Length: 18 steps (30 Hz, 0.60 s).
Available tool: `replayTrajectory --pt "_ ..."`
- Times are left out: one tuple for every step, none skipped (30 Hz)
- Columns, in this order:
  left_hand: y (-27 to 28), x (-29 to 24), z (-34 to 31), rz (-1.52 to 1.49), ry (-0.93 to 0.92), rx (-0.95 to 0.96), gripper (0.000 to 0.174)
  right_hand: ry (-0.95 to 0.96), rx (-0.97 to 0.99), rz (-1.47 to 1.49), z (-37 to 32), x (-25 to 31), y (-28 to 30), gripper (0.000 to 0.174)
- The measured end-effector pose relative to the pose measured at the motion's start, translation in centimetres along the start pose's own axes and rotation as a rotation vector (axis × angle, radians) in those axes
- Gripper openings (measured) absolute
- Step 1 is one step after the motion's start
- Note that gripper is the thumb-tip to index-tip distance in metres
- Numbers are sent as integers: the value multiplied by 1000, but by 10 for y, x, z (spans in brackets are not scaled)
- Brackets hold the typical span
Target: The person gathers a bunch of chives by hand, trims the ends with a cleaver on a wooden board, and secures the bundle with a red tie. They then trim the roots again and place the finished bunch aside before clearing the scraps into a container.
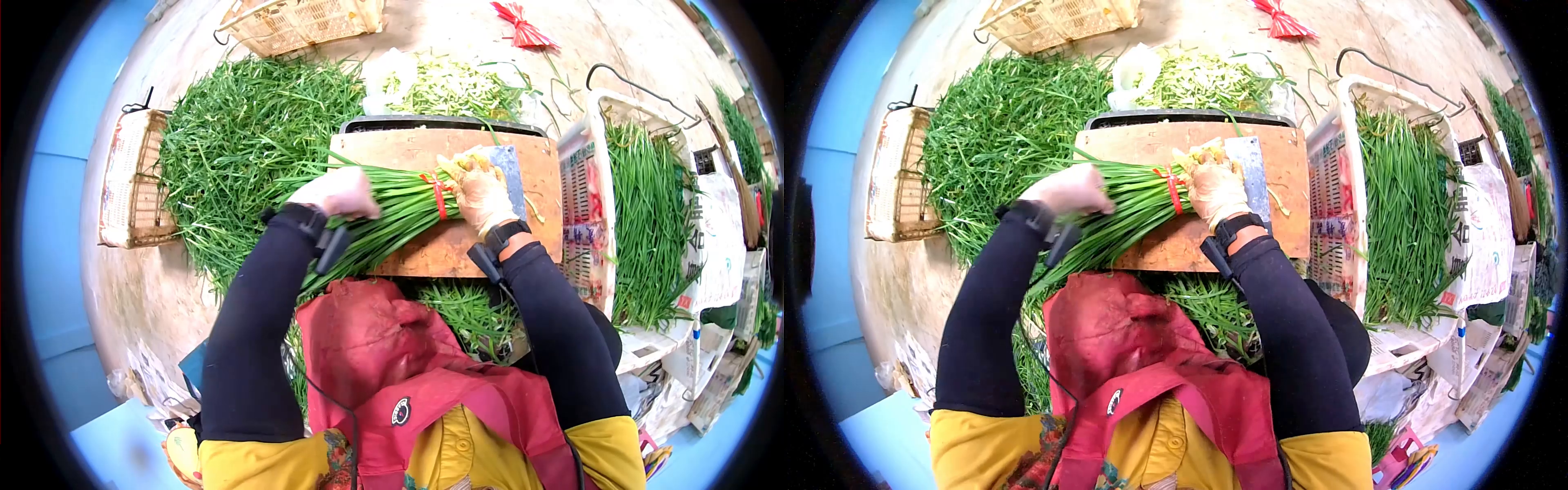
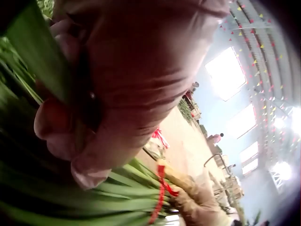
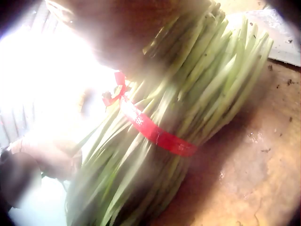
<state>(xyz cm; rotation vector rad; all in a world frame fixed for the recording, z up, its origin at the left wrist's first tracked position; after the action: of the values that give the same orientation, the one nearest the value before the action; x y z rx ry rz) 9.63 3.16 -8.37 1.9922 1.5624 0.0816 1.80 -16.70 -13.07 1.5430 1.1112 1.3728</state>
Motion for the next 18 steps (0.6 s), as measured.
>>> replayTrajectory --pt "5 6 -24 111 54 10 28 5 -4 2 -1 0 0 48" --pt "4 38 -26 227 79 -37 34 20 -20 6 -2 -2 0 47" --pt "-3 91 -14 328 66 -30 40 42 -34 17 -1 0 0 47" --pt "2 113 -43 171 208 -44 27 21 82 65 0 -1 0 48" --pt "3 138 -67 86 262 -107 29 44 57 18 1 1 3 48" --pt "3 165 -94 -2 320 -177 31 73 27 -29 1 4 5 47" --pt "1 188 -119 -53 367 -246 35 94 12 -15 2 3 4 48" --pt "-8 217 -138 -71 407 -263 35 117 -2 -2 3 1 2 48" --pt "-13 245 -155 -271 304 -404 33 118 16 -23 5 2 2 50" --pt "-20 266 -178 -465 197 -547 31 118 37 -44 5 5 4 51" --pt "-26 260 -203 -714 60 -658 26 89 69 -91 5 8 8 54" --pt "-33 281 -224 -943 28 -804 19 58 103 -141 4 10 10 56" --pt "-38 295 -246 -1048 -30 -833 16 40 59 -169 3 9 11 58" --pt "-45 305 -268 -1150 -96 -863 16 18 12 -199 2 7 12 60" --pt "-54 310 -290 -1184 -120 -1001 21 16 -15 -171 -2 11 21 61" --pt "-66 311 -307 -1252 -194 -1018 24 12 -39 -145 -7 13 28 61" --pt "-80 315 -319 -1287 -261 -1043 24 166 -118 14 -8 7 29 61" --pt "-93 321 -331 -1317 -333 -1070 25 227 -181 25 -15 12 37 56"
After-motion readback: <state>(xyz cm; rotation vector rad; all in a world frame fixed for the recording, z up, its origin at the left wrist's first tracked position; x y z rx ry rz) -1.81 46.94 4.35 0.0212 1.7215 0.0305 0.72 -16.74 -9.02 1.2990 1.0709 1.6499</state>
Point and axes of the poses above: each hand's wrist, its own z-axis towards the middle knuckle, its own y-axis out of the back of the hand, x = y × z, the point moved 7 cm from there along z, towards the middle knuckle, and after that the axes turned 9 degrees about x, right-handed, at the moved point
